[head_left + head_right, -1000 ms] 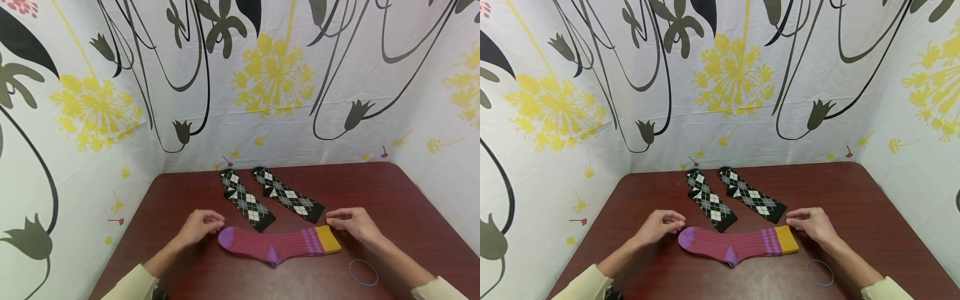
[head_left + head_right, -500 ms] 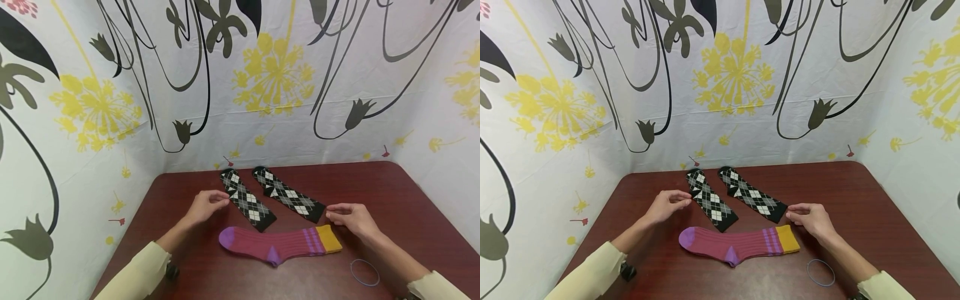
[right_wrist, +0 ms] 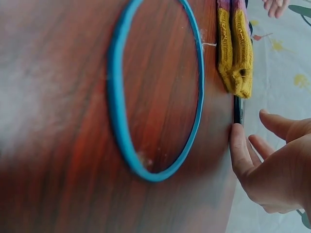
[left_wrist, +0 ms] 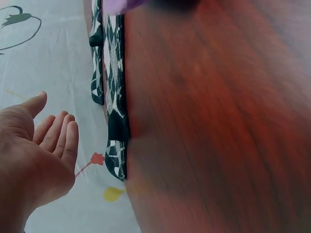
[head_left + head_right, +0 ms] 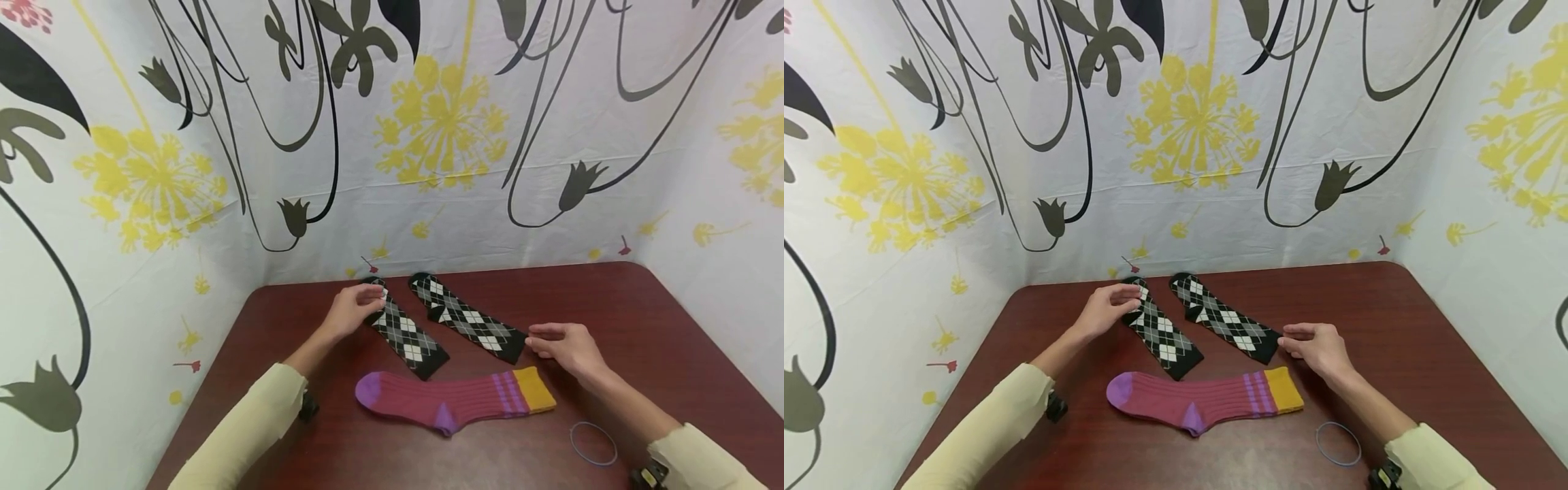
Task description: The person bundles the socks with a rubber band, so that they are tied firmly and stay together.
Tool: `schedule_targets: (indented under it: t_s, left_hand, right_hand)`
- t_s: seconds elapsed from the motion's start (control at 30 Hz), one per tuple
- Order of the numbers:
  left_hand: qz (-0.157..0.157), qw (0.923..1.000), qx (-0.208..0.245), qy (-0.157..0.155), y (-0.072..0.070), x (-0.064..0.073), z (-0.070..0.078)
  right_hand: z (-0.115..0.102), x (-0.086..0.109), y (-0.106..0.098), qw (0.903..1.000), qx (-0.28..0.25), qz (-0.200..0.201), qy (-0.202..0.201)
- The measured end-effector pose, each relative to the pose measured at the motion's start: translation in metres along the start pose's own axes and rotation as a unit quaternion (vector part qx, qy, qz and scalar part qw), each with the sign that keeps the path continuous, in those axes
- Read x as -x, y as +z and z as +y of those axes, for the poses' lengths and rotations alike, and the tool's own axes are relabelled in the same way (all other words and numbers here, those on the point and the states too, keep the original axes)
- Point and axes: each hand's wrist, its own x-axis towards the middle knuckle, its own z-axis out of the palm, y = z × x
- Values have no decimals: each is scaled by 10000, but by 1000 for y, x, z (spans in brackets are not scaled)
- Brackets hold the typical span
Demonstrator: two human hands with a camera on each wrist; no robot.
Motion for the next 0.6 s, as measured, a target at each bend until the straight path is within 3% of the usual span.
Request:
schedule_targets:
  t_s: [0.33,0.6]
  left_hand:
    - [211,9994,274,31,20,-30,-1]
    - [370,9974,539,-312,30,-48,-3]
  right_hand:
    - [1,-5,2,9998,33,174,-15]
    - [4,-6,5,9994,-53,311,-105]
